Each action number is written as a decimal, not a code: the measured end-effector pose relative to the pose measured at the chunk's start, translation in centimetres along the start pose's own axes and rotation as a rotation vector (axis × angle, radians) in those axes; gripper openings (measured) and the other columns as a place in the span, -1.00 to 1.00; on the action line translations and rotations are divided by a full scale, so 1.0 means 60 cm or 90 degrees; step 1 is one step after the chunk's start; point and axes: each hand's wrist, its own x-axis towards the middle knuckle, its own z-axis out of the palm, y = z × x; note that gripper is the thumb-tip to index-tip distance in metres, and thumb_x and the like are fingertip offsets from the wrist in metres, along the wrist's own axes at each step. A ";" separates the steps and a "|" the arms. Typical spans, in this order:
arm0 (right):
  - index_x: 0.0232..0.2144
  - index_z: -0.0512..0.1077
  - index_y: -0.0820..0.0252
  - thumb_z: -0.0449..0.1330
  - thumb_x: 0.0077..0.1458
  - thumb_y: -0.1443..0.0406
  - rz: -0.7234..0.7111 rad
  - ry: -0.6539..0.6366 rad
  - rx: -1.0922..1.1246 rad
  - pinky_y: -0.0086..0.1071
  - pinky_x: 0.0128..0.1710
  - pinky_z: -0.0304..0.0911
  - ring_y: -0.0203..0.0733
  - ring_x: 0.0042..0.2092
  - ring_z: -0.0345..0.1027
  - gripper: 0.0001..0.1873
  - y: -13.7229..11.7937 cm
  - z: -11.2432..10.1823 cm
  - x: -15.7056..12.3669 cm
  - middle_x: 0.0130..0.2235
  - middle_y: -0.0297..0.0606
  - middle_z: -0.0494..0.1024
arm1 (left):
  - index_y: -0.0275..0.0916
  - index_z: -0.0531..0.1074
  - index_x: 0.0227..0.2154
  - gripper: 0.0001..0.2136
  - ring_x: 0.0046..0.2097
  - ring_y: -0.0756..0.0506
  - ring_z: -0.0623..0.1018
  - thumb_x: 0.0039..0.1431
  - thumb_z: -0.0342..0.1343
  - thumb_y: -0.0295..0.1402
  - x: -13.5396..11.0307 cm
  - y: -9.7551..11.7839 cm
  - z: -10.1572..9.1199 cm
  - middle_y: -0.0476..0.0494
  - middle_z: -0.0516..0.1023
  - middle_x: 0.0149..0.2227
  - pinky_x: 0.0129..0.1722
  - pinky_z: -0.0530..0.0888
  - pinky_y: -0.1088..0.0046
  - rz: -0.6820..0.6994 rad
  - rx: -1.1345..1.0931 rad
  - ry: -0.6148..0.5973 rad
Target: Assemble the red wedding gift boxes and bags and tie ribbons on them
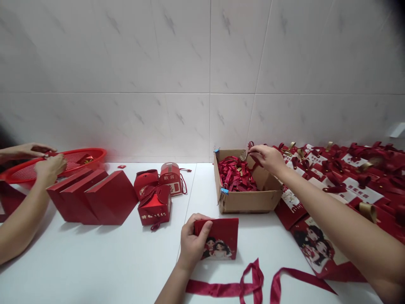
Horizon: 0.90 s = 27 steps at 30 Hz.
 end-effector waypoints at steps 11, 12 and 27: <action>-0.40 0.43 0.14 0.18 0.08 0.26 0.014 -0.048 0.158 -0.38 -0.40 0.21 -0.17 -0.47 0.39 -0.92 -0.002 -0.002 -0.011 -0.55 -0.27 0.52 | -0.23 0.46 -0.46 -0.87 -0.51 0.00 0.50 0.13 0.15 -0.29 0.001 0.002 0.004 0.01 0.53 -0.54 -0.50 0.43 0.55 0.021 0.025 0.013; -0.39 0.43 0.14 0.17 0.10 0.22 0.003 -0.024 0.197 -0.38 -0.38 0.25 -0.18 -0.43 0.42 -0.88 -0.010 -0.008 -0.019 -0.50 -0.27 0.54 | -0.23 0.45 -0.46 -0.87 -0.51 0.00 0.49 0.13 0.15 -0.29 0.001 0.002 0.004 0.01 0.53 -0.54 -0.50 0.43 0.55 0.022 0.029 0.016; -0.32 0.37 0.11 0.21 0.16 0.34 -0.109 0.082 0.793 -0.45 -0.47 0.47 -0.27 -0.41 0.52 -0.94 -0.216 0.048 -0.239 -0.39 -0.32 0.56 | -0.21 0.32 -0.52 -0.80 -0.45 0.03 0.42 0.20 0.09 -0.32 0.014 0.060 -0.028 0.06 0.41 -0.52 -0.44 0.34 0.56 -0.031 0.122 -0.104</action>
